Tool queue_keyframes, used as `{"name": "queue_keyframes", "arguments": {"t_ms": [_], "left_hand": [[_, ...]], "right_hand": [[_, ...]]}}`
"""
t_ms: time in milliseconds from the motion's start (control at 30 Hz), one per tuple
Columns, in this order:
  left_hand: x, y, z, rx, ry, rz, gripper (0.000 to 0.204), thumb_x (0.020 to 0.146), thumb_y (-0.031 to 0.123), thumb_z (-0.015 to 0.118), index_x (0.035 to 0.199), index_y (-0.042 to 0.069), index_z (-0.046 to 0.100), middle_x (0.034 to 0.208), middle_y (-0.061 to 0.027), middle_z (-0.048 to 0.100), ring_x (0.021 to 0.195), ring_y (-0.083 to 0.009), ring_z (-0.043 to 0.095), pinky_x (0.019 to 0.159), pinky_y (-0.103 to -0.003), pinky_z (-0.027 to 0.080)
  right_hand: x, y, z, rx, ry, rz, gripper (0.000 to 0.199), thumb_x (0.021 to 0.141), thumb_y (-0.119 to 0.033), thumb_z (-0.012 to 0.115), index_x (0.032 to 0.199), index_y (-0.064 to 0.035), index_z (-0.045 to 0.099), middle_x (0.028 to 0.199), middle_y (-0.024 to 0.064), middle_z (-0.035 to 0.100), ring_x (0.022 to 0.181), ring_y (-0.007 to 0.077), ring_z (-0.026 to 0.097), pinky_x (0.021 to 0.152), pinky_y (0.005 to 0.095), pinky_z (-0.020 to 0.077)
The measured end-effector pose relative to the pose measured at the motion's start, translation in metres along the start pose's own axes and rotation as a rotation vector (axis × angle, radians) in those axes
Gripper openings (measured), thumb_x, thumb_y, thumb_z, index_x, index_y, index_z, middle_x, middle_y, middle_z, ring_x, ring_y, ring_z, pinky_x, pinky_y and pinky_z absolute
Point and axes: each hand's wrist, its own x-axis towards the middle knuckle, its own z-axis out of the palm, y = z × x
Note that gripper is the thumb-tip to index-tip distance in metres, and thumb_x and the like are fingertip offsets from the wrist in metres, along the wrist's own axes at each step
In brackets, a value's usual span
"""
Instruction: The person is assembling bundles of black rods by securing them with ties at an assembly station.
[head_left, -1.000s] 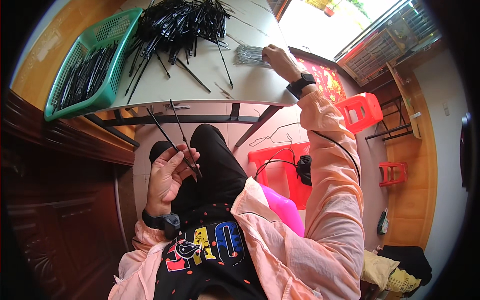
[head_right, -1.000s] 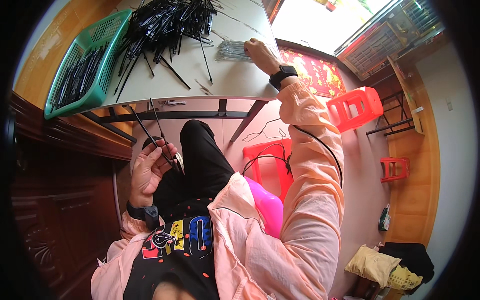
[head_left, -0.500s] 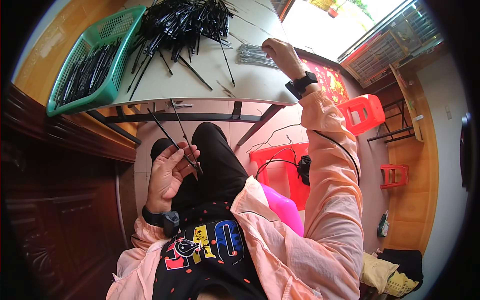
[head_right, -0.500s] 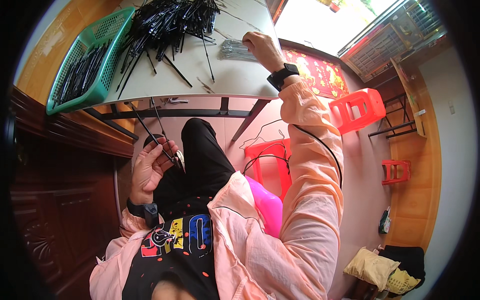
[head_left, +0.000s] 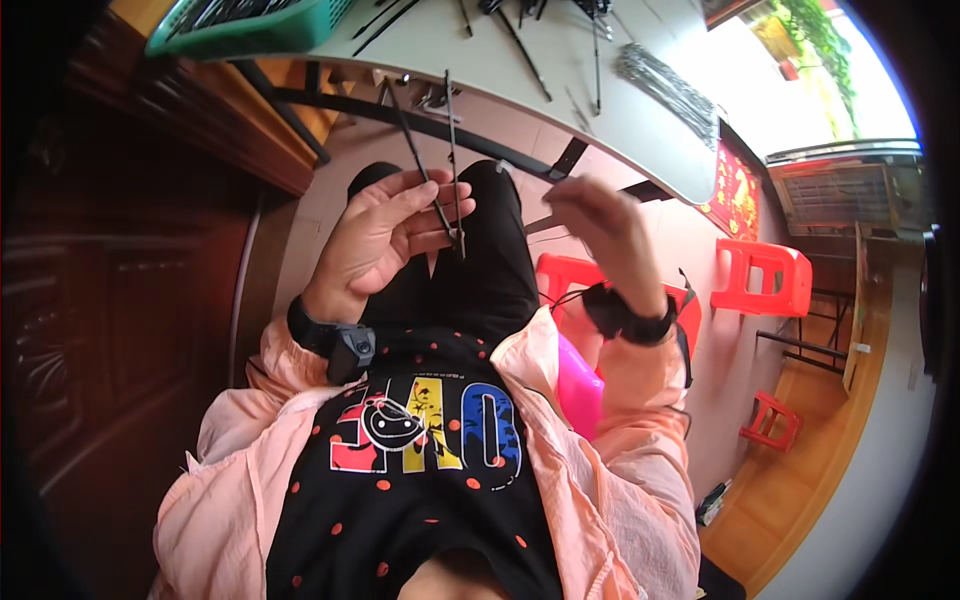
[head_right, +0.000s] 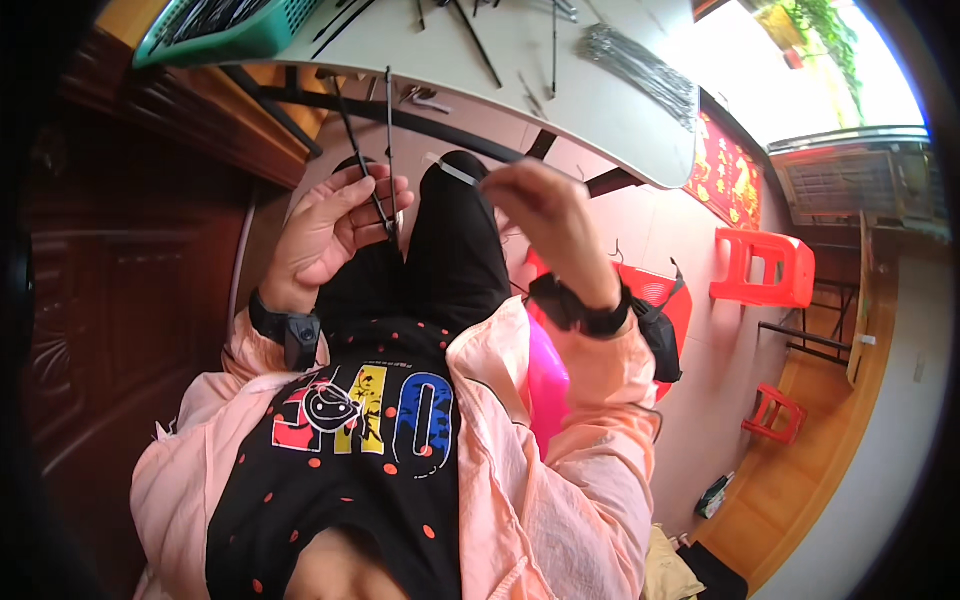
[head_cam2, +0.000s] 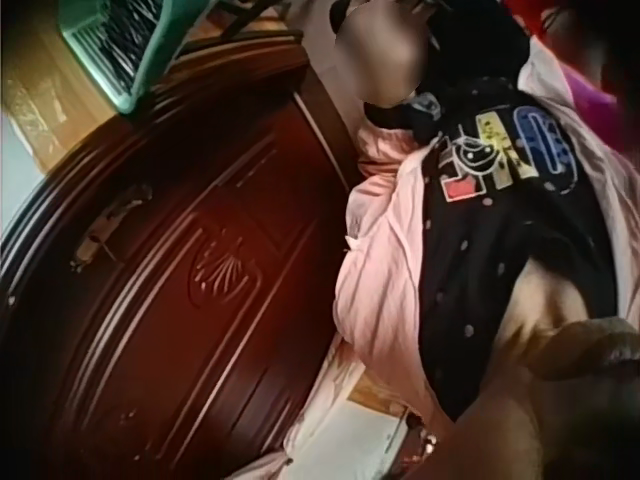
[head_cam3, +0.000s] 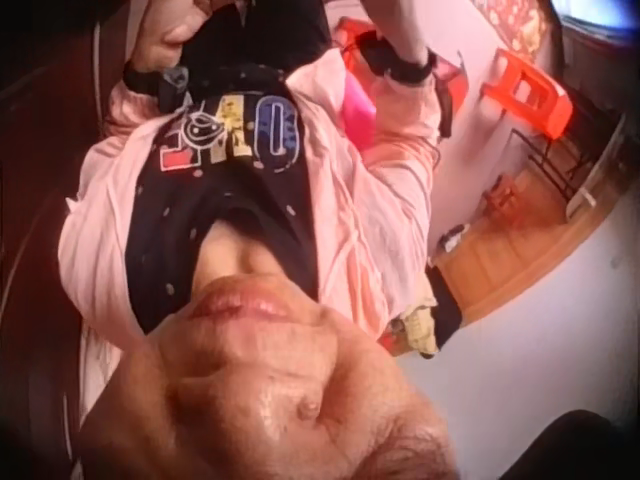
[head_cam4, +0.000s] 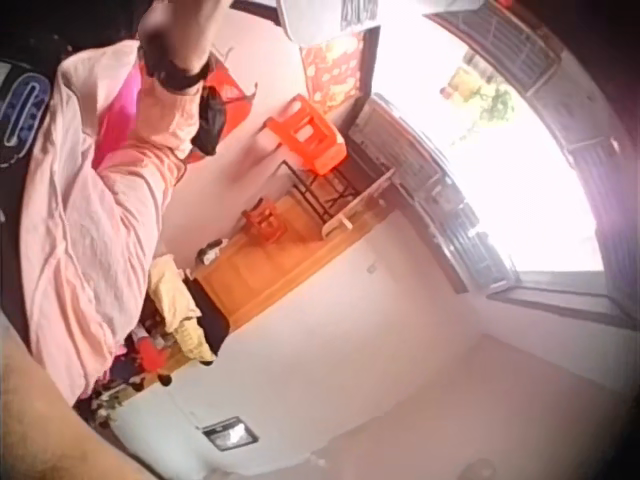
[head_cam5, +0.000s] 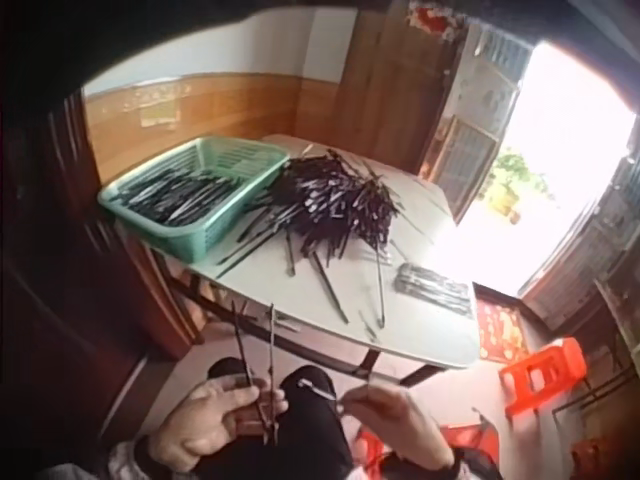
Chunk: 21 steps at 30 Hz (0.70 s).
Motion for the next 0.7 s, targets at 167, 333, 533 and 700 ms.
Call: {"name": "queue_keyframes", "arguments": {"t_ms": [167,333,533,700], "left_hand": [[0.0,-0.001,0.001,-0.028,-0.011,-0.047,0.022,0.092,0.012,0.053,0.111,0.002,0.056,0.109,-0.0141,0.062,0.102,-0.0224,0.062,0.078,-0.034,0.055],[0.001,-0.007,0.006,0.021,0.008,-0.067,0.022,0.092,0.013,0.054,0.111,0.003,0.056,0.109,-0.0134,0.063,0.102,-0.0216,0.062,0.076,-0.034,0.055],[0.002,-0.009,0.007,0.047,-0.033,-0.104,0.022,0.092,0.012,0.053,0.112,0.004,0.057,0.109,-0.014,0.063,0.103,-0.0233,0.062,0.077,-0.035,0.056],[0.002,-0.01,0.007,0.079,-0.032,-0.116,0.023,0.092,0.015,0.054,0.113,0.005,0.056,0.108,-0.012,0.063,0.101,-0.021,0.063,0.074,-0.032,0.056]], "right_hand": [[-0.023,0.037,0.034,0.047,-0.07,0.057,0.01,0.087,-0.003,0.057,0.094,0.0021,0.061,0.077,0.0016,0.061,0.072,0.0063,0.055,0.066,0.0204,0.0456],[-0.027,0.038,0.039,0.2,-0.178,0.149,0.01,0.087,-0.005,0.06,0.094,0.001,0.062,0.077,0.0024,0.062,0.073,0.0061,0.056,0.068,0.0206,0.0464],[-0.028,0.048,0.038,0.217,-0.197,0.112,0.009,0.087,-0.006,0.06,0.092,0.0009,0.062,0.077,0.0028,0.062,0.073,0.0061,0.057,0.068,0.0209,0.0466],[-0.027,0.047,0.039,0.154,-0.18,0.08,0.006,0.086,-0.002,0.059,0.091,0.0016,0.061,0.08,0.0008,0.059,0.073,0.0059,0.054,0.067,0.0196,0.0434]]}}
